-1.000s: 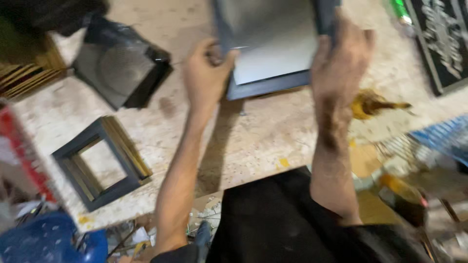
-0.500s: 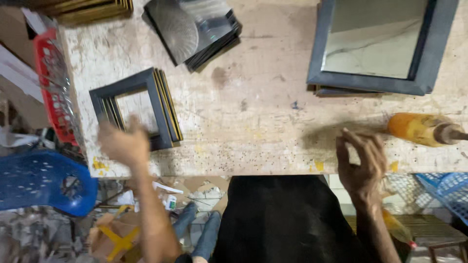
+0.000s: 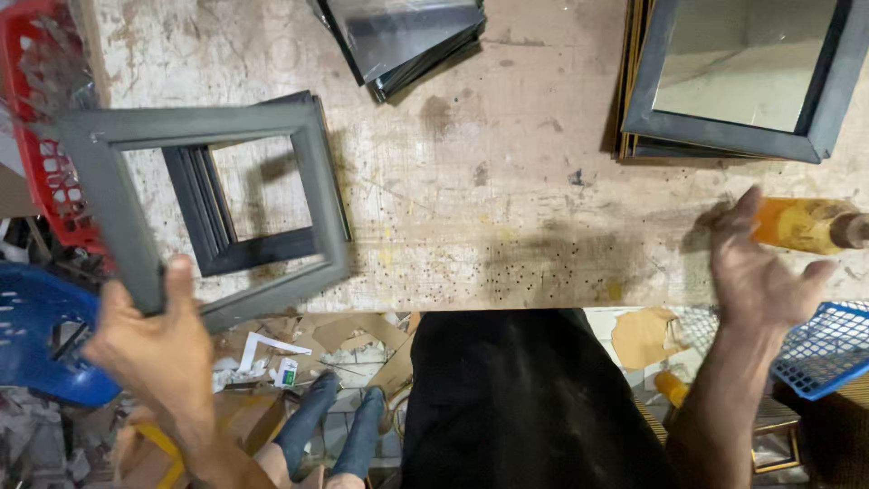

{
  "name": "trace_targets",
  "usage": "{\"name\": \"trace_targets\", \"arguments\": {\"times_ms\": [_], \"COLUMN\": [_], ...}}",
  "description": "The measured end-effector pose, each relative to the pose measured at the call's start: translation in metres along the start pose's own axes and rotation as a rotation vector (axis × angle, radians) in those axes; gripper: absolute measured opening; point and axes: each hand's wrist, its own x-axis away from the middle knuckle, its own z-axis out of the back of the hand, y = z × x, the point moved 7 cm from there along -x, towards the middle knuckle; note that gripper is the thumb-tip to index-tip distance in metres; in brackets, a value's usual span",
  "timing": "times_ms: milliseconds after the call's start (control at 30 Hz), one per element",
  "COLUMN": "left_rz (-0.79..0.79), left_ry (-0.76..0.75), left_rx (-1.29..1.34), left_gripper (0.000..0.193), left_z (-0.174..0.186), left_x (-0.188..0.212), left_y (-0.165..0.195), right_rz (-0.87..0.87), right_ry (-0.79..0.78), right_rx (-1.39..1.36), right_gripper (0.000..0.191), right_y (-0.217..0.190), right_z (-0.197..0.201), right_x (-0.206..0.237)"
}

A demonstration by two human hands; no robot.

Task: The person assembles picture frames by applying glue to the edges of black frames and attaching square mirrors. They handle frames and mirrors one at a time, pressing them together and stacking the completed units.

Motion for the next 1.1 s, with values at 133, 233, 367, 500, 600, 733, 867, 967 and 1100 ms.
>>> {"name": "trace_targets", "arguments": {"times_ms": [133,233,367,500,600,733,867,967,1100], "left_rz": [0.21,0.352,0.29,0.239,0.146,0.004,-0.043,-0.103,-0.131], "left_ry": [-0.188,-0.419,-0.569,-0.67,-0.719,-0.772,-0.763,-0.754,-0.771], "left_rx": [0.515,0.753,0.8,0.941,0.99,0.891,0.879,0.832,0.867], "left_gripper": [0.03,0.04,0.045,0.042,0.041,0.04,0.037,0.037,0.038], "left_z": [-0.069,-0.128,-0.159,-0.168,-0.167,-0.16,-0.151,-0.146,-0.147], "left_x": [0.032,0.073,0.108,0.108,0.1,0.098,0.099,0.101,0.105], "left_y": [0.021,0.042,0.074,0.109,0.137,0.159,0.163,0.163,0.166], "right_rz": [0.04,0.061,0.28,0.403,0.346,0.39,0.367,0.358,0.26], "right_ry": [0.007,-0.006,-0.208,-0.639,-0.743,-0.81,-0.849,-0.846,-0.835], "right_rx": [-0.256,-0.301,0.346,1.221,1.33,1.493,1.558,1.565,1.515], "right_gripper": [0.061,0.054,0.048,0.04,0.052,0.075,0.08,0.076,0.072], "right_y": [-0.011,-0.011,-0.024,0.003,0.051,0.126,0.154,0.149,0.137], "right_z": [-0.018,-0.012,-0.027,-0.099,-0.127,-0.131,-0.126,-0.114,-0.092], "right_x": [-0.046,-0.034,0.028,0.085,0.118,0.145,0.143,0.132,0.112]}}
